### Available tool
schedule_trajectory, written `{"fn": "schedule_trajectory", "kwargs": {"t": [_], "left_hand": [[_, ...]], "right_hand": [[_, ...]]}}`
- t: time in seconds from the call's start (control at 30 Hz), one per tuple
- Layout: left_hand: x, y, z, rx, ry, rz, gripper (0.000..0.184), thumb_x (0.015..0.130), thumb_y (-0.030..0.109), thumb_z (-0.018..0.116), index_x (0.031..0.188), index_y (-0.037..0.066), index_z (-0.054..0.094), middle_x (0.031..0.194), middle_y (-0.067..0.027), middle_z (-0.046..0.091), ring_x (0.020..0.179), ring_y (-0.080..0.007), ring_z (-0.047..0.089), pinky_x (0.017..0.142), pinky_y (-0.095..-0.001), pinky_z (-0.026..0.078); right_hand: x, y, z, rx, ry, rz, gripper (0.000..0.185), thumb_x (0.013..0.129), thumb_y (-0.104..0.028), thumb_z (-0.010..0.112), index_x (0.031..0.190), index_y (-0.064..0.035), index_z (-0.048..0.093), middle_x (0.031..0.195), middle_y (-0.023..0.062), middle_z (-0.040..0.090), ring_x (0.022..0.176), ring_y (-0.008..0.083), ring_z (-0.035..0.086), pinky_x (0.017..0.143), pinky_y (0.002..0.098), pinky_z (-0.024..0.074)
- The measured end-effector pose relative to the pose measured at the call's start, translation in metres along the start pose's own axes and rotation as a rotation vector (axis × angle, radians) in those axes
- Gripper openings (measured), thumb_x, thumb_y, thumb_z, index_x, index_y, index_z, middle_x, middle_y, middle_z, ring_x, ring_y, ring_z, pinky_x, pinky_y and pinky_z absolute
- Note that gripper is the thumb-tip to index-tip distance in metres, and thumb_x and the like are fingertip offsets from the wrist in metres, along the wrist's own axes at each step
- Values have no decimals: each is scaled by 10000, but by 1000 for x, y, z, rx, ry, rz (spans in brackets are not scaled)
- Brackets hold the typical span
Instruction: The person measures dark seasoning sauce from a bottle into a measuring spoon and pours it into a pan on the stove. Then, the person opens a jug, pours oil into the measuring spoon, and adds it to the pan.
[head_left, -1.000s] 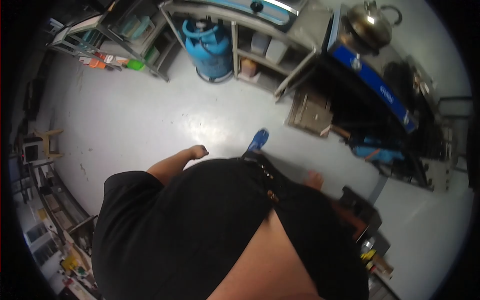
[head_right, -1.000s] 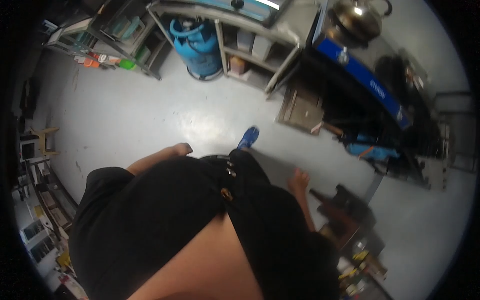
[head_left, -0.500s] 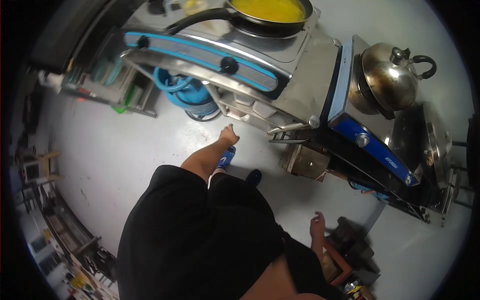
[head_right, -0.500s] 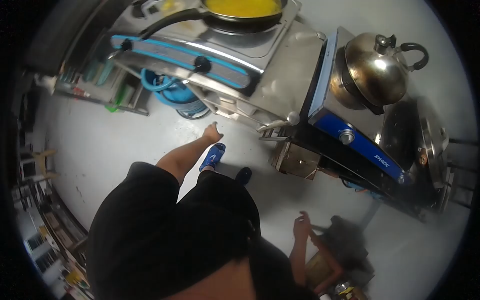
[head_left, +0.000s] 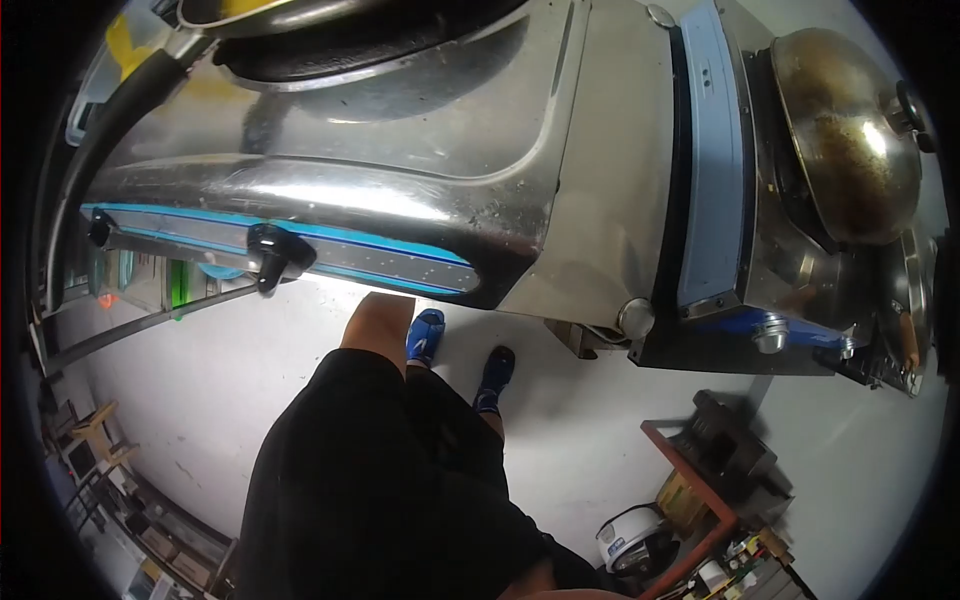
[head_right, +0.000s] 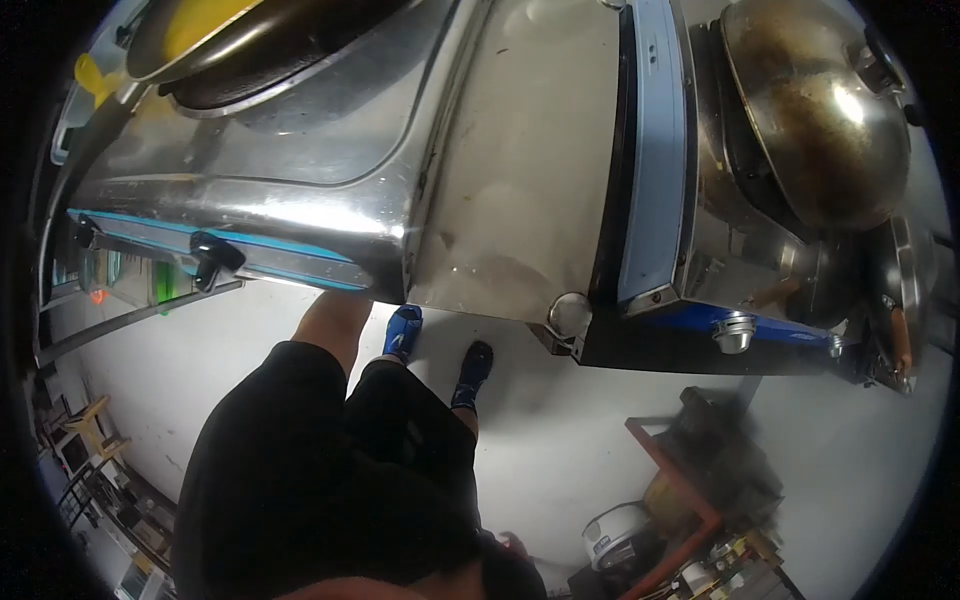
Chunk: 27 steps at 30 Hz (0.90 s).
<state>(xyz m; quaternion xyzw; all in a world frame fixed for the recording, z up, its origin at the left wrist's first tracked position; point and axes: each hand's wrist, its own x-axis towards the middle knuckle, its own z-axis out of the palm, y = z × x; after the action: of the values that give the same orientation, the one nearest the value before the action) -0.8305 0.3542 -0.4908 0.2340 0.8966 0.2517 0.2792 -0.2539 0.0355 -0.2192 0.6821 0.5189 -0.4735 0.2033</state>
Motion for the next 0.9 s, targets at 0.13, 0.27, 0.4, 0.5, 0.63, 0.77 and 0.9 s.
{"fn": "schedule_trajectory", "kwargs": {"t": [0.13,0.27,0.4,0.5,0.63,0.77,0.9], "left_hand": [[3,-3,2,-70,-78,-65,567,800,380,558,1254,52,470,1236,-180,521,1168,-315,479,964,-378,394],[-11,-6,-8,-120,-125,-109,548,799,367,560,1244,57,484,1219,-173,539,1156,-307,496,949,-372,408],[-36,-12,-20,-151,-195,-155,529,798,354,561,1235,63,498,1201,-166,557,1143,-298,513,934,-367,421],[-78,-10,-59,11,-336,-280,489,746,280,606,1176,58,539,1088,-158,622,1035,-296,591,859,-364,470],[-124,-36,-91,134,-364,-342,477,682,243,647,1106,38,573,1016,-177,640,969,-296,620,838,-367,483],[-193,-30,-151,362,-545,-215,463,722,307,645,1085,25,585,963,-174,648,914,-287,635,807,-392,502],[-278,13,-229,406,-467,-68,452,782,333,575,1164,92,570,1044,-205,624,1009,-319,596,878,-407,456]], "right_hand": [[2,-12,1,30,15,-64,242,832,-93,480,1054,-81,576,989,196,608,916,343,583,779,383,486],[25,5,14,130,3,-82,428,745,-131,589,1156,-42,506,751,65,580,622,143,575,576,296,478],[17,-10,1,67,-98,-78,454,738,-116,594,1179,-60,497,743,46,567,628,139,564,557,284,466],[25,36,7,96,-219,-37,405,773,-179,586,1167,-116,515,736,41,556,618,122,537,551,248,439],[27,48,-26,-59,-226,-61,448,784,-305,632,1160,-88,520,751,70,570,675,151,563,584,282,460],[20,-24,-106,-178,-151,-97,302,764,-126,527,1060,-103,579,867,167,611,873,330,576,793,414,469],[61,-54,-145,-379,-51,-162,353,750,-151,554,1101,-120,564,1001,180,605,954,337,576,859,427,464]]}}
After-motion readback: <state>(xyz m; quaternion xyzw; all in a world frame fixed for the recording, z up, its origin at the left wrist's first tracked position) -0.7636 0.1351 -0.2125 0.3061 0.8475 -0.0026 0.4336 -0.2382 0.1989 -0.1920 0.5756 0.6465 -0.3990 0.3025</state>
